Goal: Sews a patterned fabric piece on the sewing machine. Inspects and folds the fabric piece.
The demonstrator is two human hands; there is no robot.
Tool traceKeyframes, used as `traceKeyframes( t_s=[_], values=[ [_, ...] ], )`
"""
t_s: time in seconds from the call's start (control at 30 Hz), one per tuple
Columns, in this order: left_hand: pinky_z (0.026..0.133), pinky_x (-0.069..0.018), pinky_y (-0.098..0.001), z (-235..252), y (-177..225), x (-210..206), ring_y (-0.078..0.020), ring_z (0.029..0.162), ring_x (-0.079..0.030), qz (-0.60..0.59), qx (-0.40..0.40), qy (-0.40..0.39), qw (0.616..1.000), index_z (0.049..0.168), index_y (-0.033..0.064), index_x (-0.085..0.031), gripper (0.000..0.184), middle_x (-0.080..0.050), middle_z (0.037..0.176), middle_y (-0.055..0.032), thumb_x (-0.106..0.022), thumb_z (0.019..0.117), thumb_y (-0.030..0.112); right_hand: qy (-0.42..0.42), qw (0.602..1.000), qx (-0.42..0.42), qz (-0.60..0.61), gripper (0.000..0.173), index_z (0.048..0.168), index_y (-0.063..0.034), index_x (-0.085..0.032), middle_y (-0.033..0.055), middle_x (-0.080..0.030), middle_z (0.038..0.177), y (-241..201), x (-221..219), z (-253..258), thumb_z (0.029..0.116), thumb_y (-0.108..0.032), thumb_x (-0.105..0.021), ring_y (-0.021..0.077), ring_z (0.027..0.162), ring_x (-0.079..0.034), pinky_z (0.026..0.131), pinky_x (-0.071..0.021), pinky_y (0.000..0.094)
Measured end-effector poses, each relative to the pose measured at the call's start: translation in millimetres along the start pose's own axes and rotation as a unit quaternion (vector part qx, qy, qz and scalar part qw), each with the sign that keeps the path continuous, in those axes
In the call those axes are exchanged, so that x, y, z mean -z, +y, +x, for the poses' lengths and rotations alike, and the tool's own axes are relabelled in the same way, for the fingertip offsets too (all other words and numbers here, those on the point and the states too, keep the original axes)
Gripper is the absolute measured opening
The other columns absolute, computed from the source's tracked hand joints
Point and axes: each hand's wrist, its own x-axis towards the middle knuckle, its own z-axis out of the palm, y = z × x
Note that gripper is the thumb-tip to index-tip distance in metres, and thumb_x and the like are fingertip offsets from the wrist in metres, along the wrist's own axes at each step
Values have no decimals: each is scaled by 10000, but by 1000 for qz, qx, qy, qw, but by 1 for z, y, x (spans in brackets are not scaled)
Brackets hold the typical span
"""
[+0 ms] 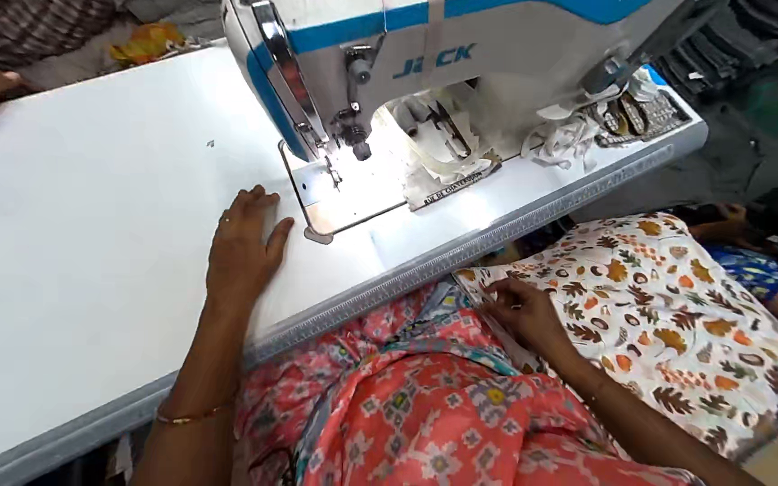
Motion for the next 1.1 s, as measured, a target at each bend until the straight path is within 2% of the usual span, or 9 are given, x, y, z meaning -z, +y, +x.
traceKeyframes(
  t_s=[0.17,0.57,0.7,0.8,0.87,0.9,0.97,1.03,1.1],
  values=[
    [1189,-304,-605,-18,10,2,-422,1469,-392,24,6,10,1000,1431,4,-538,557,-470,1544,-216,-400,1095,427,-26,996,-77,30,278,1043,-81,-726,-5,-712,804,14,-7,-23,814,-165,-858,76,694,-666,667,-570,268],
    [1143,-325,-664,-16,11,2,-448,1435,-433,25,14,25,999,1401,-1,-569,556,-515,1501,-231,-408,1092,432,-38,962,-181,202,45,971,28,-704,25,-651,725,20,9,-22,953,20,-664,62,583,-581,571,-503,216],
    [1094,-141,-833,-26,43,11,-544,1492,-250,-69,104,-48,991,1457,4,-514,551,-353,1587,-302,-593,1030,344,146,979,-138,28,216,1133,71,-651,189,-655,896,37,46,-24,1056,-106,-553,256,766,-616,721,-521,462],
    [1040,-474,-593,-37,108,15,-349,1330,-552,-221,13,-109,969,1311,28,-647,433,-556,1462,-191,-726,933,222,161,984,-34,-72,232,1200,90,-589,235,-664,900,-2,50,-27,1064,-81,-511,350,787,-664,719,-546,550],
    [861,-613,-371,-43,151,7,-141,1053,-698,-344,-76,-206,913,1413,109,-574,608,-540,1497,-60,-785,851,205,71,994,56,-61,224,1206,59,-623,190,-703,897,-52,26,-33,1013,-29,-550,294,776,-693,716,-581,485],
    [795,-626,-308,-45,167,2,-80,940,-716,-395,-104,-273,871,1465,157,-527,672,-552,1484,-15,-794,848,179,28,993,114,-34,225,1186,56,-644,174,-712,880,-73,11,-35,992,-20,-560,270,759,-698,710,-583,455],
    [883,-582,-294,-47,180,-6,-57,979,-688,-436,-156,-357,811,1464,121,-532,606,-662,1318,-29,-737,896,176,-4,968,249,26,219,1105,79,-673,168,-723,843,-102,-17,-40,981,-81,-591,252,731,-716,687,-588,419],
    [922,-563,-248,-56,167,-9,-2,1008,-678,-448,-228,-301,811,1226,62,-687,333,-740,1112,-8,-677,951,250,-45,942,328,47,353,1193,79,-628,179,-737,980,-113,-24,-45,1000,-216,-629,244,855,-742,759,-610,399],
    [846,-564,-224,-70,142,-1,-18,909,-677,-438,-240,-184,847,1015,87,-749,202,-735,943,-6,-626,973,242,-85,936,340,2,489,1286,49,-559,172,-718,977,-112,-17,-51,943,-257,-728,257,807,-729,691,-610,406]
  ],
)
